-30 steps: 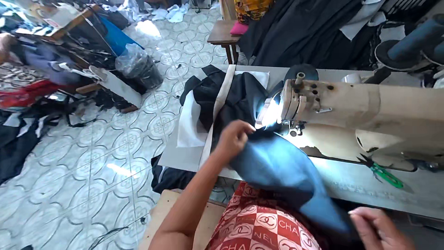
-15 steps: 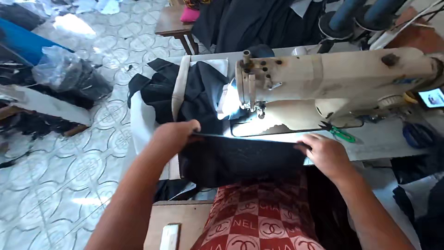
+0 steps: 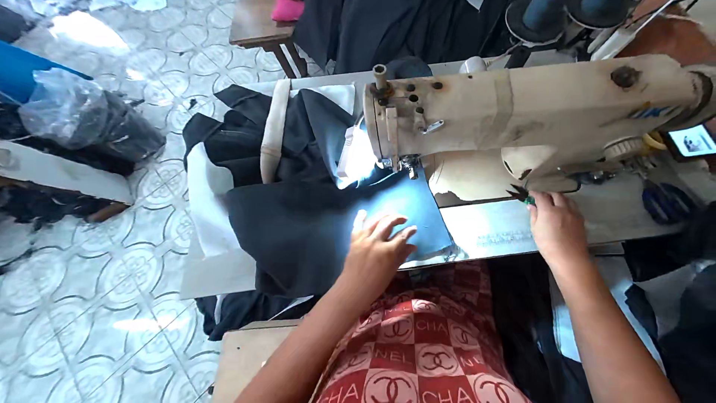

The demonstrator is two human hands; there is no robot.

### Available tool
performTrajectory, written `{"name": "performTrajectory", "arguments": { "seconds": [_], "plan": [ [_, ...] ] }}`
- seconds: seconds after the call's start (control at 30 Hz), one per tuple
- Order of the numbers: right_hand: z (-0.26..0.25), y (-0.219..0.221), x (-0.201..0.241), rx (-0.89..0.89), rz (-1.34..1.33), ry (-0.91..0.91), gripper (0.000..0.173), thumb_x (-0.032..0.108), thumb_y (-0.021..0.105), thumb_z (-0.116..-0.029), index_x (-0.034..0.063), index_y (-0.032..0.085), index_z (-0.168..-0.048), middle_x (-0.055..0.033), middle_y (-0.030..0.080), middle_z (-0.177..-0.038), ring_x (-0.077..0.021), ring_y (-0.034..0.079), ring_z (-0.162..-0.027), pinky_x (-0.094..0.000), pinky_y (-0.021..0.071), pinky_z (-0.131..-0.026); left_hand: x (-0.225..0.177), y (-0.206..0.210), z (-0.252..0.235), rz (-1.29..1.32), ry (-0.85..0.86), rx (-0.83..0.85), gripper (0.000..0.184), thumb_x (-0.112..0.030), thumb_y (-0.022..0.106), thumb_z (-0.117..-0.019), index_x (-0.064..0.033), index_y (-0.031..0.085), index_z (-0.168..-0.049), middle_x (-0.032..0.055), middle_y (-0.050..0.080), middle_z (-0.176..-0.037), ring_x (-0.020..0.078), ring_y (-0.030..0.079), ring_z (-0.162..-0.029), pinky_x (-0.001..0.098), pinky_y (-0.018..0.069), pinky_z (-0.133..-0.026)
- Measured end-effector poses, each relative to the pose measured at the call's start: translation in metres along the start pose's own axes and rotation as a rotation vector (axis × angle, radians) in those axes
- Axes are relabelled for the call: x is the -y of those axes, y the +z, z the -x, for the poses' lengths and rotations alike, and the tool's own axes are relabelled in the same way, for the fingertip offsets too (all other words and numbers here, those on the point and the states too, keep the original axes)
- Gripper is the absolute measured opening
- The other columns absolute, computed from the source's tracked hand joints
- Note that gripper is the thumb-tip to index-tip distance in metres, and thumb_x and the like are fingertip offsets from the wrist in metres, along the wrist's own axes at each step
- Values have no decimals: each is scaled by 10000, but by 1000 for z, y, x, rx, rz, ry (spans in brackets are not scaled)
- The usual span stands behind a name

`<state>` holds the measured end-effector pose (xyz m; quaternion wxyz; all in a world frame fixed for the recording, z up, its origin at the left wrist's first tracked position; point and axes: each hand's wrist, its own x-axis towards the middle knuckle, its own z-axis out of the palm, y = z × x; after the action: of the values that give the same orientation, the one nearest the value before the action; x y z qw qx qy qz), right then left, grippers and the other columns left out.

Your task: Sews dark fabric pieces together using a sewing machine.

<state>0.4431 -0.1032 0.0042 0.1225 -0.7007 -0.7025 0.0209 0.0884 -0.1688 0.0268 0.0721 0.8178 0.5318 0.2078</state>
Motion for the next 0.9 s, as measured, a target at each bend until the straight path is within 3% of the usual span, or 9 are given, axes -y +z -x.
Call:
{"name": "performTrajectory", "arguments": {
  "seconds": [0.07,0.13,0.2,0.3,0.37,0.5,0.6,0.67,0.9],
  "plan": [
    [6,-1,6,16,25,38,322,98,499,-1054,-82,595,-1304,-358,610,-1232,-562,590,-1167,-695,498,-911,7,37,-11,69,17,66,332,-406,610,-1002,-252,710,-1279,71,626,-1416,379,491,-1409,836,244,-1059],
    [23,-14,29,37,-79,80,310,81,457,-1052,-92,564,-1285,-328,662,-1086,-503,688,-962,-645,555,-794,19,57,-17,70,-26,43,343,-415,597,-999,-278,680,-1302,50,565,-1494,388,405,-1473,858,228,-1043],
    [50,-21,59,148,-381,28,305,91,452,-1040,-70,579,-1266,-215,694,-900,-329,694,-730,-503,582,-665,23,61,-19,66,-44,4,342,-408,600,-995,-271,684,-1296,47,560,-1500,394,391,-1481,865,223,-1037],
    [80,-8,104,490,-765,-53,358,136,440,-1045,14,607,-1337,-78,713,-920,-121,657,-643,-307,585,-604,23,60,-18,58,-47,9,357,-407,580,-1004,-264,677,-1316,45,544,-1518,382,373,-1495,863,205,-1049],
    [81,0,116,523,-632,-75,371,161,427,-1065,78,620,-1371,-82,726,-939,-168,682,-696,-363,593,-682,22,60,-14,62,-37,14,358,-399,576,-1006,-263,675,-1323,44,539,-1525,381,370,-1497,860,200,-1053],
    [65,-11,96,241,-253,42,414,72,473,-1036,63,590,-1433,-241,732,-1029,-419,730,-860,-611,577,-773,23,58,-3,50,-24,-3,351,-389,581,-1003,-278,677,-1322,32,552,-1515,373,392,-1486,848,222,-1058],
    [70,-22,78,259,-238,86,406,179,453,-1073,62,571,-1443,-225,728,-1101,-406,727,-926,-605,565,-816,21,57,-1,42,-38,-28,350,-389,577,-1001,-279,682,-1317,25,562,-1507,372,407,-1478,850,230,-1050],
    [84,-28,87,273,-244,61,431,269,570,-1037,72,594,-1419,-202,733,-1107,-389,731,-910,-607,575,-784,20,58,-1,37,-44,-28,347,-395,572,-1002,-284,681,-1312,23,564,-1504,372,407,-1478,852,231,-1047],
    [103,1,137,42,-51,-87,348,152,657,-938,41,708,-1264,-204,709,-1128,-323,724,-675,-450,592,-553,21,59,0,30,-45,-23,353,-411,562,-1008,-286,679,-1317,20,558,-1510,370,404,-1480,851,224,-1050]
  ]
}}
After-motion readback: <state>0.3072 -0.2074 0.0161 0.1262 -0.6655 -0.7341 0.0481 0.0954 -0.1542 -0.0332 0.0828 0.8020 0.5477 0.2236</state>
